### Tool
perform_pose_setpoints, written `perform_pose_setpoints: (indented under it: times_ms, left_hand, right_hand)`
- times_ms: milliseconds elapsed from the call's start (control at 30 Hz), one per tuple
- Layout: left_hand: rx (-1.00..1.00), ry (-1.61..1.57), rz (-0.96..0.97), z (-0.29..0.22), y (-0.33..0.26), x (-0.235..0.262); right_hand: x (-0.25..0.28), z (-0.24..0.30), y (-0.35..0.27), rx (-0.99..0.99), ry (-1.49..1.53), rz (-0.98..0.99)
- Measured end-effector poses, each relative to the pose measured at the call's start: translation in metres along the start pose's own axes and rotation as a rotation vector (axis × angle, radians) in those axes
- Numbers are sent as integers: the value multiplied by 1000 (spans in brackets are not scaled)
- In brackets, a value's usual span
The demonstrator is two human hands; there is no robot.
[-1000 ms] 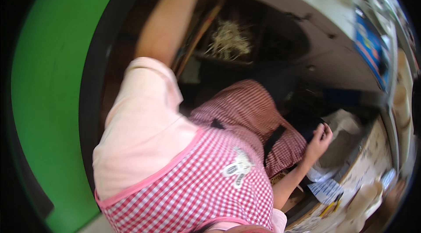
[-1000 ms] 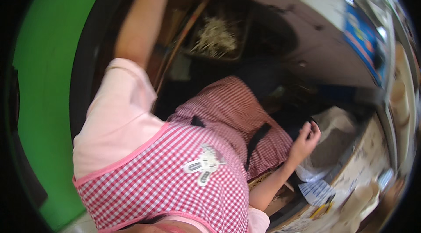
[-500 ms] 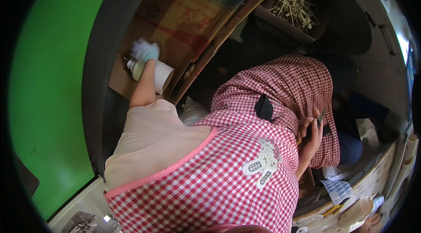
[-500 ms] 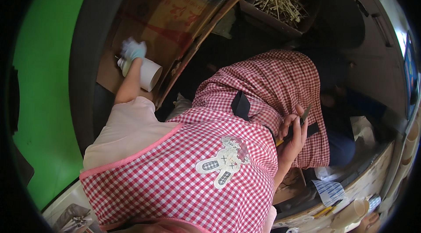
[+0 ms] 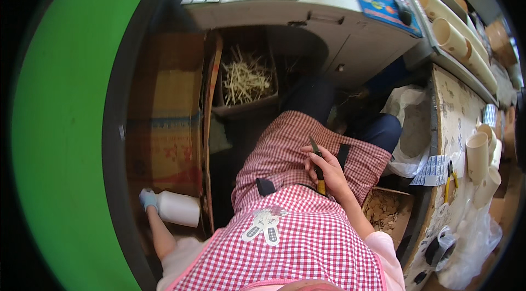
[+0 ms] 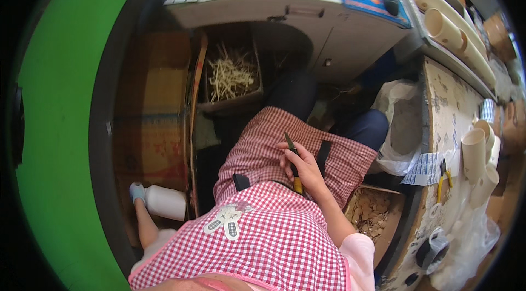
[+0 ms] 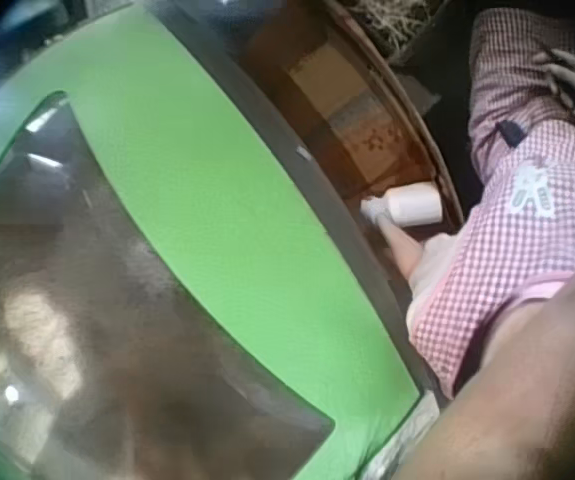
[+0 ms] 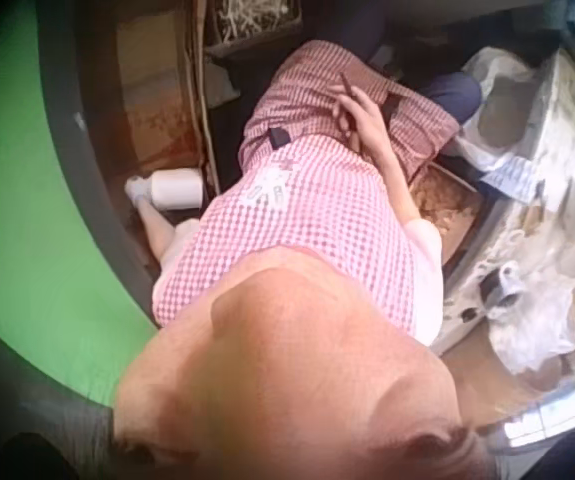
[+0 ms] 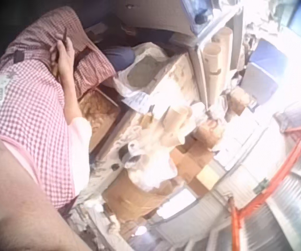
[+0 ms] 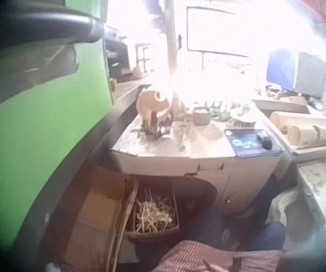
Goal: The person assembles white plastic pitchers by inserting a circular wooden base into the bottom of each unit. They retrieve pitchers from a nearby machine, insert the base, and place the finished items on a table.
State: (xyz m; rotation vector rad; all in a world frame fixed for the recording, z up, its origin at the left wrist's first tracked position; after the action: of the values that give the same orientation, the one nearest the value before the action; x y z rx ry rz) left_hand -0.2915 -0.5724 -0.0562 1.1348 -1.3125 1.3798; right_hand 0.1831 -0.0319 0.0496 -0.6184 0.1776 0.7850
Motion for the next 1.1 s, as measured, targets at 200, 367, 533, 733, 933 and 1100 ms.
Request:
perform_pose_setpoints:
  times_ms: [200,367,533,733,933,1100]
  left_hand:
    - [-951,164,-412,-333,-157,209]
    - [-1745,-131,-574,-485,-311,323]
    - [-2255,-87,-482,-559,-386,298]
    - [-1821,-802,697,-612,-394,220]
    - [-1493,-747,197,-594,-375,193]
    - [-1252,-1049,693,-568,-373,161]
  right_hand:
    - [13,62,24,214,16,-39]
    - [54,132,16,607,-16,-308]
    - [102,136,-23,727,-313,-423]
    - [79,61,-46,456,-98,-384]
    - [39,38,-52,323,63,-122]
    - [55,16,-71,259,357,-442]
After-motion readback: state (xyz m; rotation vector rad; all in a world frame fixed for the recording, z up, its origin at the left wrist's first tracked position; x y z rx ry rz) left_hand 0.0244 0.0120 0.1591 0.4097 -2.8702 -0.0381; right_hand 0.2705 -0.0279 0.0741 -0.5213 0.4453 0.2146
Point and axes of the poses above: each hand's wrist, its own y-axis towards the middle knuckle, its own x-axis out of the back of the hand, z = x × y, the point moved 5 cm from there along y, towards the middle knuckle, and after that the axes turned 4 degrees about x, right-handed, at the moved point
